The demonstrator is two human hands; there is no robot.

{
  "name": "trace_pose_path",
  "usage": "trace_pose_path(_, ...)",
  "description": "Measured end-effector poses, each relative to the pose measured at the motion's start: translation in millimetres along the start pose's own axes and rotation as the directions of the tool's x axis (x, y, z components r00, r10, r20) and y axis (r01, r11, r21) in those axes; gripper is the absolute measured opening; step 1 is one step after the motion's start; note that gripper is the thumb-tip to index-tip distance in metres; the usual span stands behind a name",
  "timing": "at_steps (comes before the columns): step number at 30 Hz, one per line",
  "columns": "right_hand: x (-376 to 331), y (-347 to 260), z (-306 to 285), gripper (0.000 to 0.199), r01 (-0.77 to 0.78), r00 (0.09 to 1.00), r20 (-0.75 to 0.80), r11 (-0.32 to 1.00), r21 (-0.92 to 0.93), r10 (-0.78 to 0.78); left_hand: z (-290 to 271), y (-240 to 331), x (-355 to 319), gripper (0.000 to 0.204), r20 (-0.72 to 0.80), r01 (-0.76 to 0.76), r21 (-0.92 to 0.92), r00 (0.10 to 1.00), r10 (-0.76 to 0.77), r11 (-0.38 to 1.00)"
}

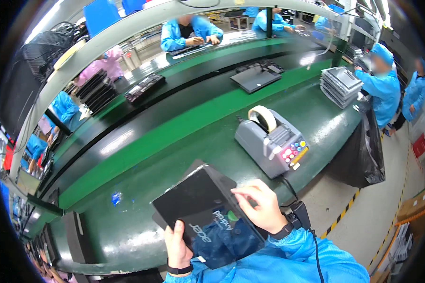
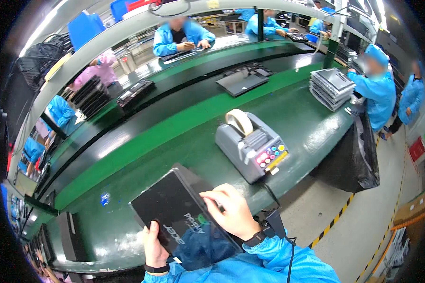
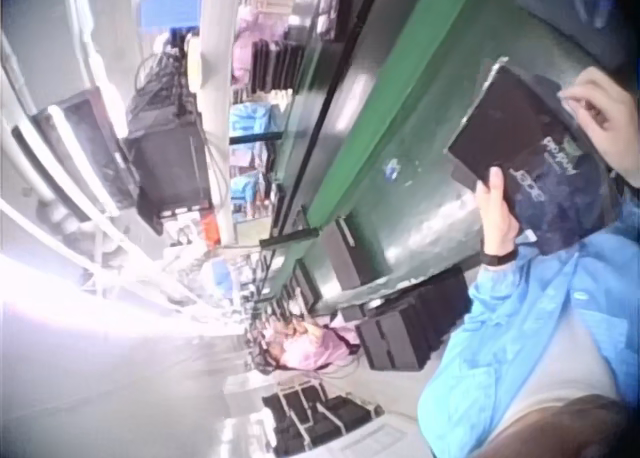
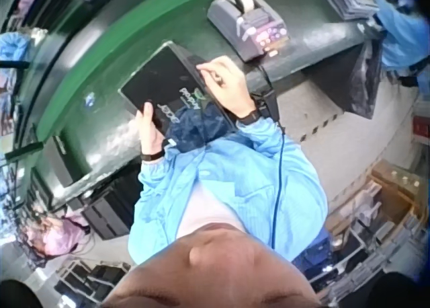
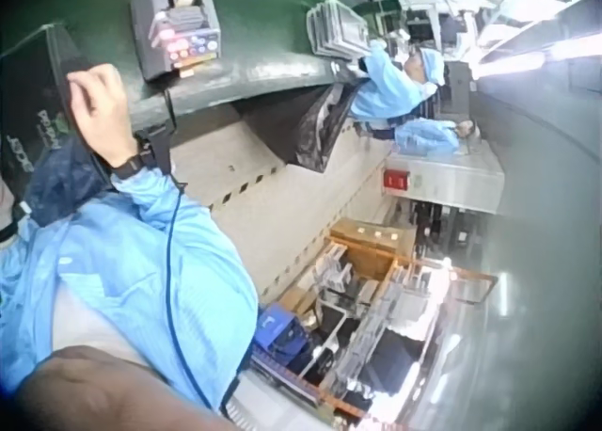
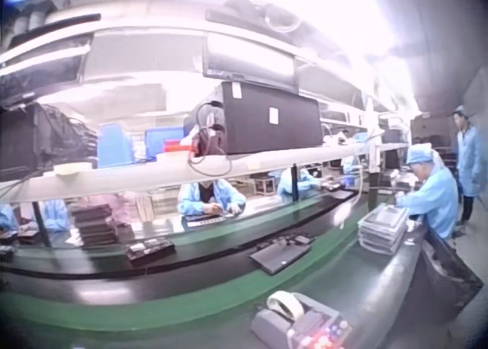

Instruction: The person assembles a tablet computer by hand, attaching a tablet screen and protective film to the tablet internals and electronic components.

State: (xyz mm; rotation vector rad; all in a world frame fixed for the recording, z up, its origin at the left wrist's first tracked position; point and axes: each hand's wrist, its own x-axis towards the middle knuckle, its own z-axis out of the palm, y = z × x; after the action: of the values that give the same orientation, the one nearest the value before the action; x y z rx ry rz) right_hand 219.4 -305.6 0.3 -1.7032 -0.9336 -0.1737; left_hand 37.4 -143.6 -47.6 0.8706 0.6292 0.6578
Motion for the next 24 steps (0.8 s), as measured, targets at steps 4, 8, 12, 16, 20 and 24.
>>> trace_pose_path(4,-19.7,45.2,-29.3,0.009,-0.358,0.696,-0.577,0.903,0.239,0.428,-0.5,9.6,-4.5,0.037,0.011,-0.047,-0.016,0.999,0.048,0.999)
trace_pose_path(8,-19.7,74.8,-64.2,0.022,-0.478,0.58,-0.232,0.557,0.679,0.781,-7.5,3.0,-0.2,0.031,-0.011,-0.026,-0.03,1.0,0.025,0.999)
trace_pose_path(12,-16.7,79.0,-71.8,0.017,-0.485,0.659,-0.381,0.754,0.444,0.648,-0.9,-2.0,2.0,0.027,-0.006,0.012,-0.023,1.0,-0.012,1.0)
trace_pose_path(16,-2.3,16.1,-60.9,0.011,-0.364,0.855,-0.231,0.854,0.371,0.465,-5.1,1.4,-2.6,0.027,-0.015,-0.023,-0.002,1.0,0.023,1.0)
trace_pose_path(20,27.4,-21.4,-20.5,0.011,-0.214,0.948,0.288,0.938,0.272,0.133,-9.0,1.1,-6.2,0.028,-0.007,-0.017,0.001,1.0,0.017,1.0)
trace_pose_path(24,39.7,-23.4,12.7,0.021,-0.26,0.909,0.363,0.959,0.115,0.203,-8.6,-0.3,-6.2,0.028,-0.012,-0.034,0.029,0.999,0.035,0.999)
